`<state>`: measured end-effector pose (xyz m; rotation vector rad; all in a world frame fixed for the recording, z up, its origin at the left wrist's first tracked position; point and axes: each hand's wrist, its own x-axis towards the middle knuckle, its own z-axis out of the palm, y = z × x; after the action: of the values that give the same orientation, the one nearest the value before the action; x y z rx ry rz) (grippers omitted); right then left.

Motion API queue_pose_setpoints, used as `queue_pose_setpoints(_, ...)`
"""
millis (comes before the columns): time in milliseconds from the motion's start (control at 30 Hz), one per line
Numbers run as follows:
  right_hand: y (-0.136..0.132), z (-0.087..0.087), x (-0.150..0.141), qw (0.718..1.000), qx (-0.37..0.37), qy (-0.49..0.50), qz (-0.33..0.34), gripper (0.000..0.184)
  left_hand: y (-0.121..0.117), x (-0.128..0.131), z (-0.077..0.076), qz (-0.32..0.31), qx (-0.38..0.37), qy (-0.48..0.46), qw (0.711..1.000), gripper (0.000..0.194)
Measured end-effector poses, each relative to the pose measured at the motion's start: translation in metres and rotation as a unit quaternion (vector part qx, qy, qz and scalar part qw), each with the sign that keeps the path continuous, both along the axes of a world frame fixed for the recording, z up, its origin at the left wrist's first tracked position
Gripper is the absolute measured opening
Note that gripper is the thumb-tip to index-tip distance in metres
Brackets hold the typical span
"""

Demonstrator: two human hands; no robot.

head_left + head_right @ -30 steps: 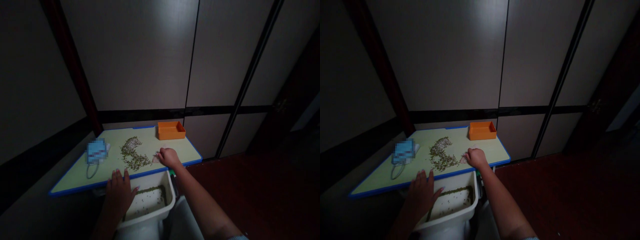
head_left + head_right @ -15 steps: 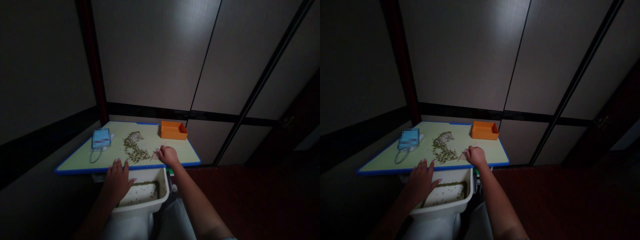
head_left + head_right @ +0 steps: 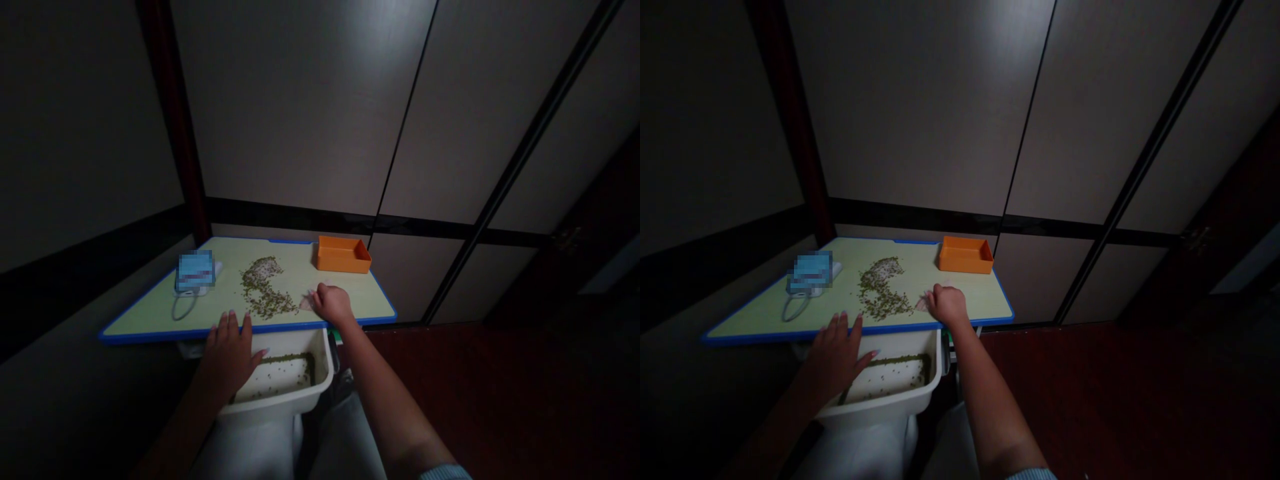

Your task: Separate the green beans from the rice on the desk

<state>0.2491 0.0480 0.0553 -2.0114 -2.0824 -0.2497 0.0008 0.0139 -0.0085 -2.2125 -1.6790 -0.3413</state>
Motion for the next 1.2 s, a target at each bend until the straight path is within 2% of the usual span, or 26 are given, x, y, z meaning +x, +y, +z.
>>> queue_pose_setpoints(133,-0.0006,-0.0002,-0.0010,1.000,-0.003,-0.005,0.012,0.035,0.0011,0.0005,-0.0021,-0.001,0.004,-0.012,1.000,0.076)
queue_pose_setpoints(400,0.0011,-0.0018,-0.0021,0.998,0.007,-0.001,-0.058,0.035,0.0036,0.0003,-0.0071,-0.001,0.006,-0.036,0.999,0.076)
queue_pose_setpoints(633,0.0001,-0.0033,0.0001,1.000,0.012,-0.011,0.017,0.034,0.0013,0.0013,-0.0041,0.005,-0.005,-0.036,0.999,0.076)
queue_pose_setpoints(1000,0.0040,-0.0054,-0.0003,0.998,0.023,-0.003,-0.055,0.034,-0.0008,0.0026,-0.0014,0.006,-0.013,-0.027,1.000,0.075)
queue_pose_setpoints(1200,0.0028,-0.0064,0.0014,0.999,0.022,-0.022,-0.011,0.034,-0.0015,0.0036,0.0002,0.007,-0.018,-0.026,0.999,0.076)
